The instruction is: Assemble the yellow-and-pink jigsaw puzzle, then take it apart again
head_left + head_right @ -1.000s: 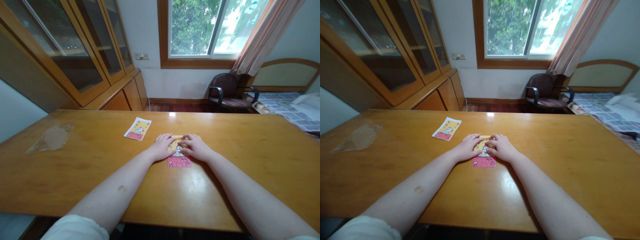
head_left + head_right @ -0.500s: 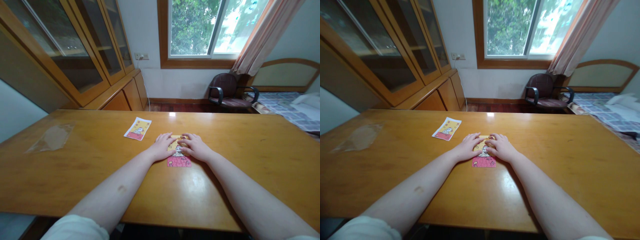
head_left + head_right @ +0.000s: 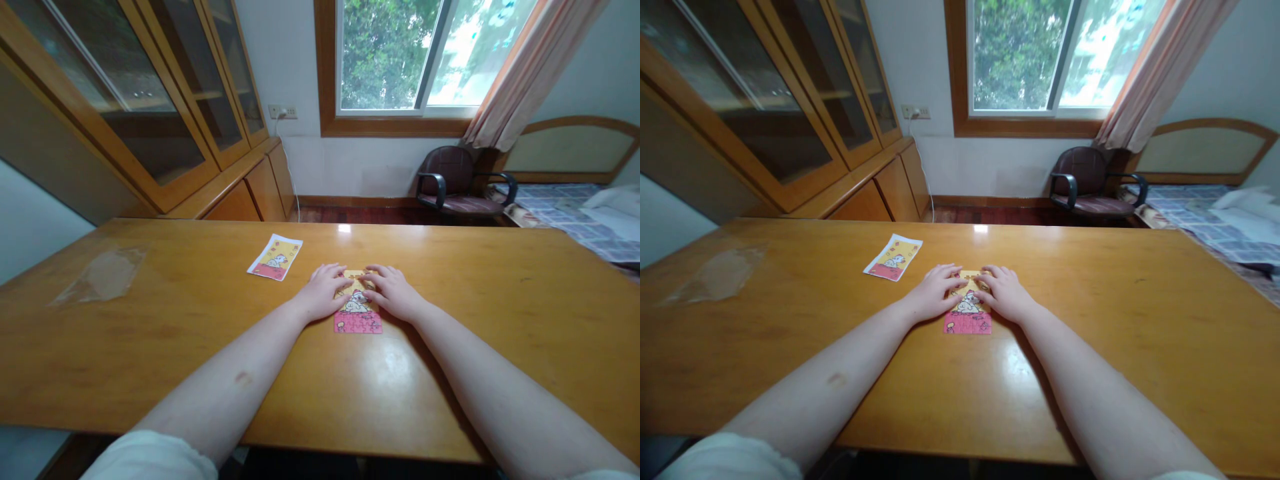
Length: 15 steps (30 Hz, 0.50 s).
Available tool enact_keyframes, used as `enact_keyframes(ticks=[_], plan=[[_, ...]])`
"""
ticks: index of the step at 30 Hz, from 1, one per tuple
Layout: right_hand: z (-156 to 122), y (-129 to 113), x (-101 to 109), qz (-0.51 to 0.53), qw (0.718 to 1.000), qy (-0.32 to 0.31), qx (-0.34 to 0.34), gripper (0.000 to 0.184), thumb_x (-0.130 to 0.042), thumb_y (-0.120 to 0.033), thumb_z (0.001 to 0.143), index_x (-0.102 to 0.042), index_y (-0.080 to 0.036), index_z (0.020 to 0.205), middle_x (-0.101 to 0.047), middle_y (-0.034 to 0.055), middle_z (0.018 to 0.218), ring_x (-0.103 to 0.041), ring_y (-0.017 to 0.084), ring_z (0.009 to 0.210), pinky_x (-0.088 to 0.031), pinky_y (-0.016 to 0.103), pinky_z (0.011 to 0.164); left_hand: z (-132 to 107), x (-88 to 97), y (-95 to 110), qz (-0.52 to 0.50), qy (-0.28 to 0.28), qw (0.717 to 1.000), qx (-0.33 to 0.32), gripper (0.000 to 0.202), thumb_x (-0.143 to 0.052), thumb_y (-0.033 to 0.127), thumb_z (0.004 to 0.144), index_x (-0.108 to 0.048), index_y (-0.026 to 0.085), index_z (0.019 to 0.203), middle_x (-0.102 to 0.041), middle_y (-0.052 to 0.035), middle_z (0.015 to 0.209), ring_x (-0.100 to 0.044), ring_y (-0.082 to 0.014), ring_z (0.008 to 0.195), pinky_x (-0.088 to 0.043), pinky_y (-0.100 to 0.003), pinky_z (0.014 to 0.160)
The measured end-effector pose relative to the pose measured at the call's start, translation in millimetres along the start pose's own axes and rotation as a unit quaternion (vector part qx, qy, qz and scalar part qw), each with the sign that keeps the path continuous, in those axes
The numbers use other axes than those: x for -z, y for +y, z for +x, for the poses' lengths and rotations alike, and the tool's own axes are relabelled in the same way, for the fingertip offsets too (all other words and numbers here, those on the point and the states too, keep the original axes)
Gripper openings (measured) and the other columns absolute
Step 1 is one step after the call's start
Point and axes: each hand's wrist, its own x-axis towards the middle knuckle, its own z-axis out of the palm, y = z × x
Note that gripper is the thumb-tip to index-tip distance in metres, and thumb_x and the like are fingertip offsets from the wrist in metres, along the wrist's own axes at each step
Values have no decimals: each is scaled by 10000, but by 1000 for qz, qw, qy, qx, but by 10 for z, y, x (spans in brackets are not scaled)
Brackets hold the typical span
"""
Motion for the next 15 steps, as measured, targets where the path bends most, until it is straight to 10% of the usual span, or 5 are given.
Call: enact_keyframes(ticks=[15], plan=[[-8,7,-23,-1,1000,-9,13,414,-521,-481,915,-614,-256,1251,-518,131,1341,-489,295,1176,-360,492,1007,3,8,10,11,-46,998,30,499,-572,444,858,-575,224,1306,-424,-124,1469,-340,-330,1371,-237,-540,1147]])
